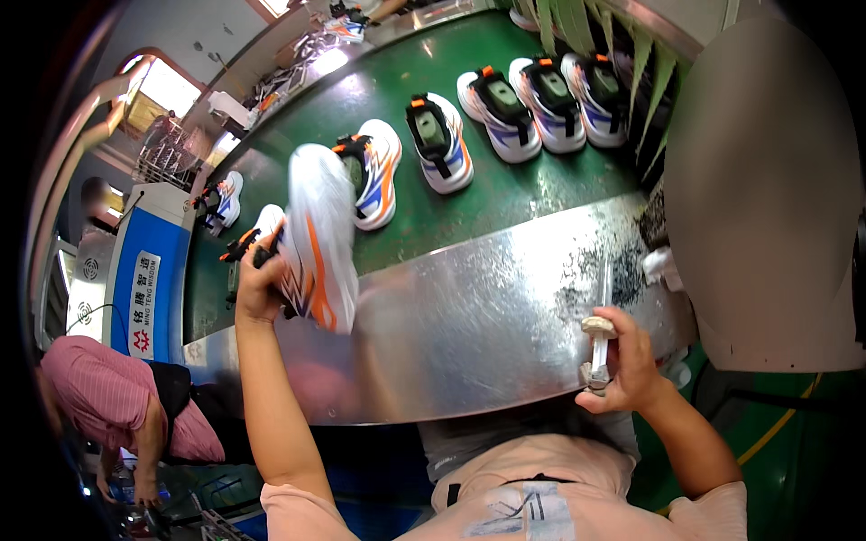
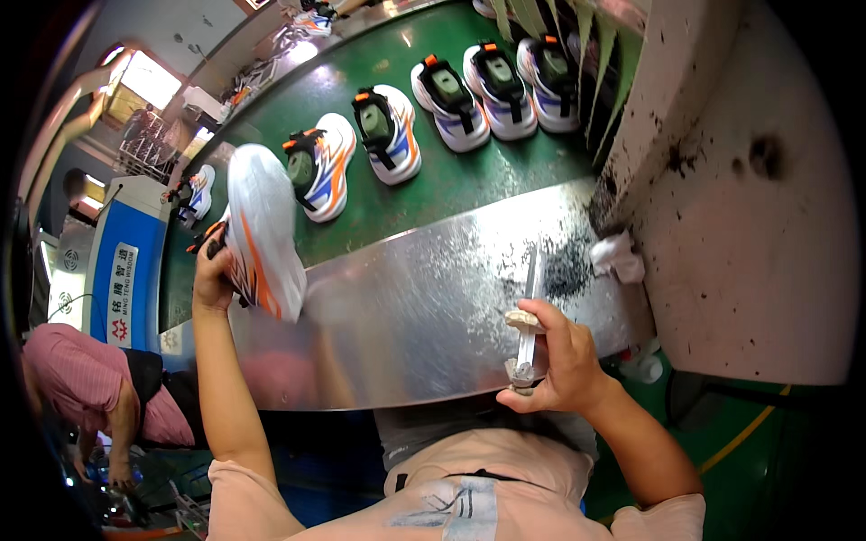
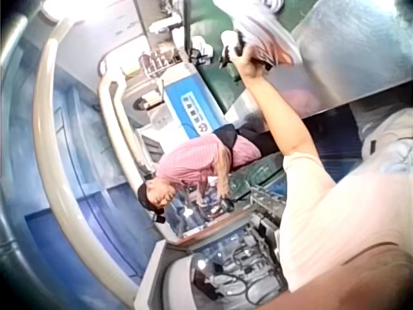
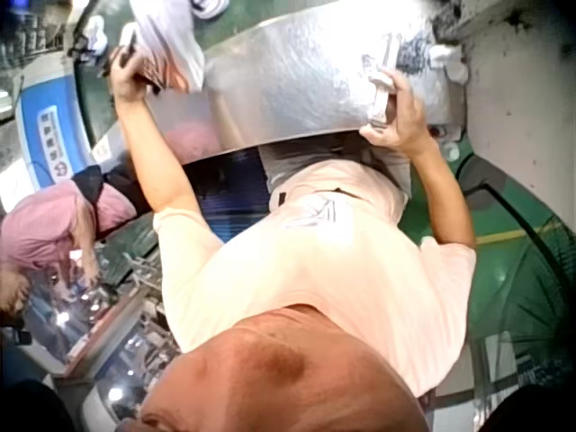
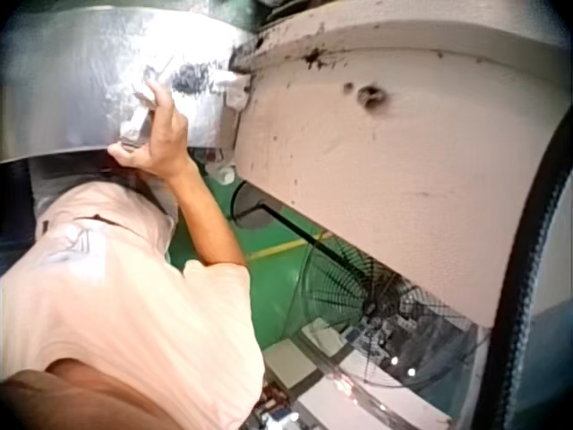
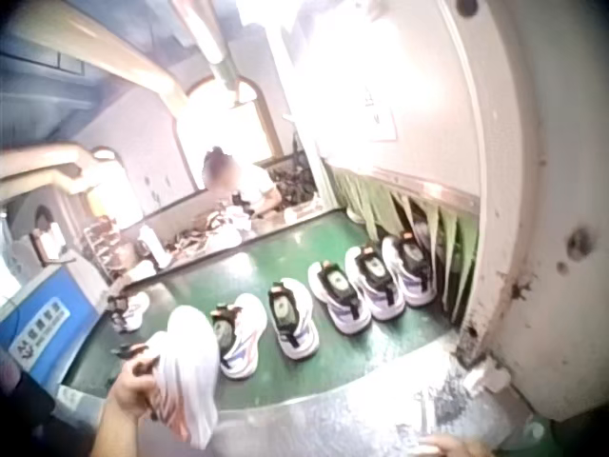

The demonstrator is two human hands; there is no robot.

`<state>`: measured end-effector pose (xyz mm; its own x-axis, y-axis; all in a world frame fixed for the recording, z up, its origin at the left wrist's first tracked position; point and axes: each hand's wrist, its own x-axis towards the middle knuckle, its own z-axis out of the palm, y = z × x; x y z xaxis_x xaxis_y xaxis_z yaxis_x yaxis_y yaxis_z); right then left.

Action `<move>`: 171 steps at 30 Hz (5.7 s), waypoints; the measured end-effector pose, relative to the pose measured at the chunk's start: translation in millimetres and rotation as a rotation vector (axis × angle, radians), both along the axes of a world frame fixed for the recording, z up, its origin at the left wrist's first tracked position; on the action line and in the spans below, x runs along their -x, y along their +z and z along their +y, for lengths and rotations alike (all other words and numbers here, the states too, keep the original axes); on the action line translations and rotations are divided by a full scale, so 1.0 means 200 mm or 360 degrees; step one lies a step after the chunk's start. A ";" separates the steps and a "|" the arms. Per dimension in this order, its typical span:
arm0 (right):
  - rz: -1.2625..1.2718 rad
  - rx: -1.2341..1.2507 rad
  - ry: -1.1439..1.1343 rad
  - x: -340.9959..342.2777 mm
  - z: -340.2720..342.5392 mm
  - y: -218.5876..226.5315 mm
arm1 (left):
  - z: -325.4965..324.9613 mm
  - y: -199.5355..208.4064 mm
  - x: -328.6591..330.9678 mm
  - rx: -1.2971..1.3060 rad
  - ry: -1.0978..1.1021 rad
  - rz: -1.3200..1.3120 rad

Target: The person applies a liquid from a syringe to the seams of several athletic shoes and then wipes a metal workbench with a cloth.

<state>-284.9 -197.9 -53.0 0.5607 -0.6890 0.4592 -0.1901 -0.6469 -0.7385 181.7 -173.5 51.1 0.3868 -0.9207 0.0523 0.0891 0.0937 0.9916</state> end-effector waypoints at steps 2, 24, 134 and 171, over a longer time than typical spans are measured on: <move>0.0189 0.0022 -0.0018 -0.04 -0.01 -0.05 | -0.06 -0.07 -0.28 -0.0152 0.0294 -0.0159; 0.0266 -0.0233 -0.0020 -0.09 -0.01 -0.09 | 0.69 -0.81 -1.17 -0.1099 0.1228 -0.0885; 0.0029 -0.2855 0.0954 -1.39 0.16 0.68 | 0.95 -0.37 0.91 0.0507 0.0324 -0.2315; -0.0369 -0.2416 0.0839 -0.45 0.35 0.57 | 0.94 -0.25 0.94 0.0147 0.0097 -0.2328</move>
<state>-195.4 -127.6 60.6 0.8880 -0.3267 -0.3237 0.0052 0.7110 -0.7032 -6.8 13.6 1.8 -0.0241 -0.8768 0.4802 -0.9748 0.1272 0.1834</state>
